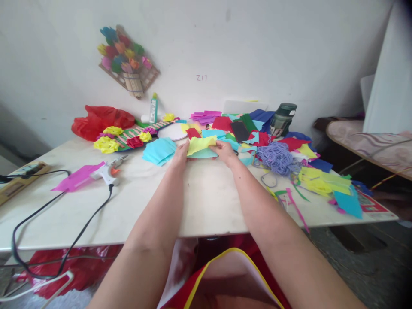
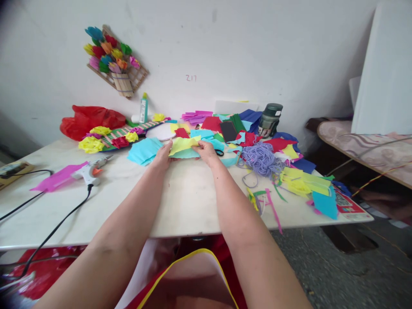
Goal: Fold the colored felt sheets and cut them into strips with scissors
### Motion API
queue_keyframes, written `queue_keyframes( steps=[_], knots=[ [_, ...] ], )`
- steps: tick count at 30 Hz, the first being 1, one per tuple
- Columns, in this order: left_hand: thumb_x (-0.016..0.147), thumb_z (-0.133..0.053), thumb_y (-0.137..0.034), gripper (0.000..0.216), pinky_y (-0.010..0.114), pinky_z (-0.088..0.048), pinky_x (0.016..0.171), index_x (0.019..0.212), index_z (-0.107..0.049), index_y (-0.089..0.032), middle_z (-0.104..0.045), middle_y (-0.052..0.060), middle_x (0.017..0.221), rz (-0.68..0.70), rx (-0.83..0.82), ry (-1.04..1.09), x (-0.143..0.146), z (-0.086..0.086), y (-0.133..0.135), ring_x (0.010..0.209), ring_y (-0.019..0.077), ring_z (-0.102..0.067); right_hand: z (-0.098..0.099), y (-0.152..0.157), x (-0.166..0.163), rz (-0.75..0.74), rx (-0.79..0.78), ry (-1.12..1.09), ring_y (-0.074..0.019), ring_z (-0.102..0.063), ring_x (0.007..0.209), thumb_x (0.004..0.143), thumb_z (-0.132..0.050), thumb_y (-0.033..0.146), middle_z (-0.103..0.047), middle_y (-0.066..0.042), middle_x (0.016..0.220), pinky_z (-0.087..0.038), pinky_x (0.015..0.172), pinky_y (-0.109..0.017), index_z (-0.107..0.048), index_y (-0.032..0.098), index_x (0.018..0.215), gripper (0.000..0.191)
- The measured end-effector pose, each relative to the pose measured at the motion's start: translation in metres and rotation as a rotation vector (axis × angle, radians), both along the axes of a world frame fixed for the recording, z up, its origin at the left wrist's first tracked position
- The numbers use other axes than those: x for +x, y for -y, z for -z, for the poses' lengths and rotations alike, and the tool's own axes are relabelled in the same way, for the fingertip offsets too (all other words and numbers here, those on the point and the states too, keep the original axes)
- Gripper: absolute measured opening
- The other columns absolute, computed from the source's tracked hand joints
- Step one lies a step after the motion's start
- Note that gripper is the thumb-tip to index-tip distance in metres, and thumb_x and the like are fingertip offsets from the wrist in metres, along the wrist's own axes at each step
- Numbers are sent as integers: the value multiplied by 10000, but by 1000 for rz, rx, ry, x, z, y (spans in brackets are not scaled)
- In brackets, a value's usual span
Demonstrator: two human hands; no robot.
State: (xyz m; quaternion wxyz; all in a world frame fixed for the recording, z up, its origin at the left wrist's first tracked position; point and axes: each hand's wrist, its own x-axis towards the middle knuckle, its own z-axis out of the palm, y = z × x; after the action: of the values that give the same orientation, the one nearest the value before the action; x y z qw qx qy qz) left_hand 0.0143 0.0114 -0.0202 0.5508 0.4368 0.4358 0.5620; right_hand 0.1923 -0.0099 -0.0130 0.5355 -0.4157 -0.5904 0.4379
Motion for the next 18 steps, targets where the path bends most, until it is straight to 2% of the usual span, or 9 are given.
queue_keyframes(
  steps=[4,9,14,18],
  knots=[
    [778,-541,-433,317,345,-535,627,895,-625,-150,-668,79,742,37,-74,71,1,-6,5,667,210,-651,0,-1,-1,-3,12,-28,-111,-560,562,662,-670,343,-619,15,726,-509,437,-228,-615,179,806,226],
    [727,-495,-282,256,380,-544,665,880,-624,-123,-680,99,730,117,-176,171,0,-13,10,712,248,-669,-4,3,-2,40,1,-36,-114,-558,630,687,-658,352,-613,9,755,-520,444,-215,-604,183,833,230],
    [623,-513,-81,260,360,-556,691,857,-621,-117,-684,82,776,138,-106,159,-1,-11,12,735,220,-667,-5,4,-3,31,-28,-50,-121,-566,645,676,-661,394,-613,11,762,-534,492,-241,-593,184,856,284],
    [629,-510,16,235,358,-561,710,813,-588,-109,-670,70,763,91,-110,175,-1,-7,11,712,191,-663,-4,3,-2,28,-34,-102,-129,-585,670,666,-664,389,-625,7,790,-541,516,-257,-581,178,866,302]
  ],
)
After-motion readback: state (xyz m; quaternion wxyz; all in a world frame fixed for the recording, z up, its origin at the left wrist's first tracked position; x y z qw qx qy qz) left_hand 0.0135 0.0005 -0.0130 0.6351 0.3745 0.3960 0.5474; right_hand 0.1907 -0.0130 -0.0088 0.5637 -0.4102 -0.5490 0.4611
